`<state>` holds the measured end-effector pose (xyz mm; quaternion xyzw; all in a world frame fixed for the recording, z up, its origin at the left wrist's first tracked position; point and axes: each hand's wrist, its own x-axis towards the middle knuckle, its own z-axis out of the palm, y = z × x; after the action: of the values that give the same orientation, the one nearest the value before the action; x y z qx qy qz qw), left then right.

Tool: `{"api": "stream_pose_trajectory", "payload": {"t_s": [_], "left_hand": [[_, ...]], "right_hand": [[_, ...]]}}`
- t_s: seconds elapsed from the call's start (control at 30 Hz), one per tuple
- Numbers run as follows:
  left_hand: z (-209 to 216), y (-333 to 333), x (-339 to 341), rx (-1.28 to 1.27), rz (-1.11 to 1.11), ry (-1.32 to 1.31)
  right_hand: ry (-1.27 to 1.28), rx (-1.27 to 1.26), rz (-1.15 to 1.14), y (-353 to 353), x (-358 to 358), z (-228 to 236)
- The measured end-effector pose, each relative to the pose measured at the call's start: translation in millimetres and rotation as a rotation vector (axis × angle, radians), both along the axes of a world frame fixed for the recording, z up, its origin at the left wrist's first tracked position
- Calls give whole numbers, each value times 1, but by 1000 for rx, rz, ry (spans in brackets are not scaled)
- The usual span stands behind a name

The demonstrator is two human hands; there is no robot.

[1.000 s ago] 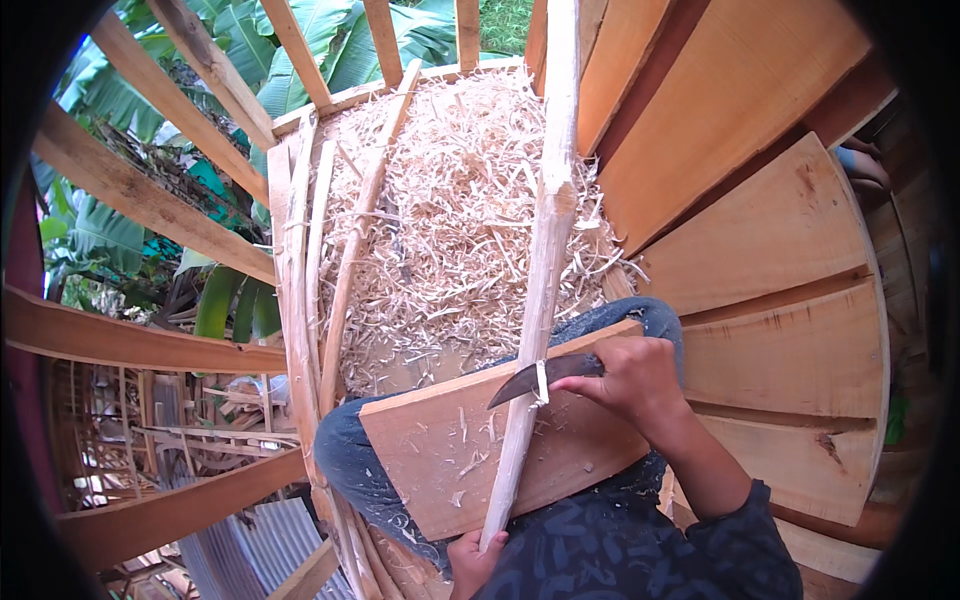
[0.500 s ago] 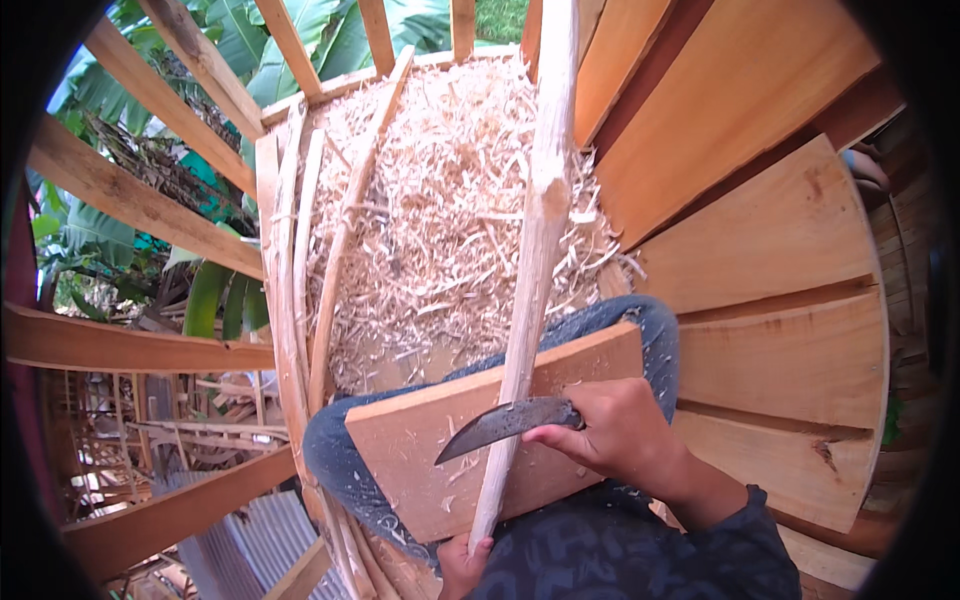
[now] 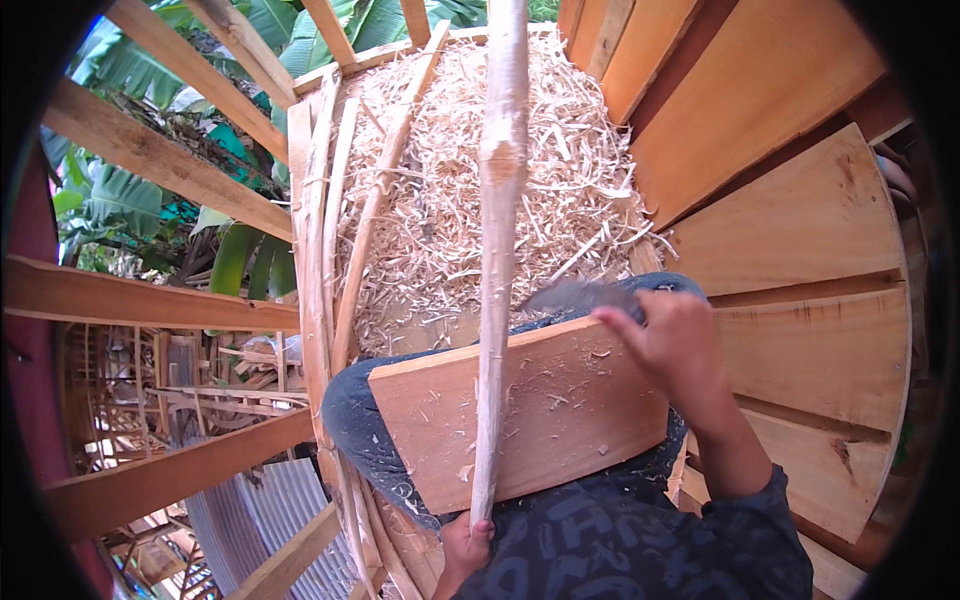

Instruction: The person sits on the floor of a wooden structure and uses a curved knife to shave and shape a long wooden pole. They hold the pole against a flat board on their lap and repeatedly scrape the surface, producing wood shavings that accumulate on the floor.

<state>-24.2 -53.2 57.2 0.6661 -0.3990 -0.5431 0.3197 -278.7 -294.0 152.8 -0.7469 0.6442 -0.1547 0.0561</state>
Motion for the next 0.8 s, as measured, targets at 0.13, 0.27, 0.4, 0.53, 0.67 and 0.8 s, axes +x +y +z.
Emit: {"api": "stream_pose_trajectory", "payload": {"t_s": [0.13, 0.27, 0.4, 0.53, 0.67, 0.8], "left_hand": [[-1, 2, 2, 49, 2, 65], [-8, 9, 7, 102, 10, 57], [-5, 6, 6, 102, 5, 53], [-10, 7, 7, 95, -17, 64], [-4, 6, 4, 109, 46, 28], [-4, 1, 3, 90, -5, 26]], "right_hand": [[-22, 131, 313, 39, 43, -3], [29, 137, 316, 17, 51, -6], [9, 125, 259, 18, 57, -7], [67, 144, 452, 34, 60, -5], [147, 25, 306, -9, 42, 0], [128, 204, 334, 27, 58, 4]]}}
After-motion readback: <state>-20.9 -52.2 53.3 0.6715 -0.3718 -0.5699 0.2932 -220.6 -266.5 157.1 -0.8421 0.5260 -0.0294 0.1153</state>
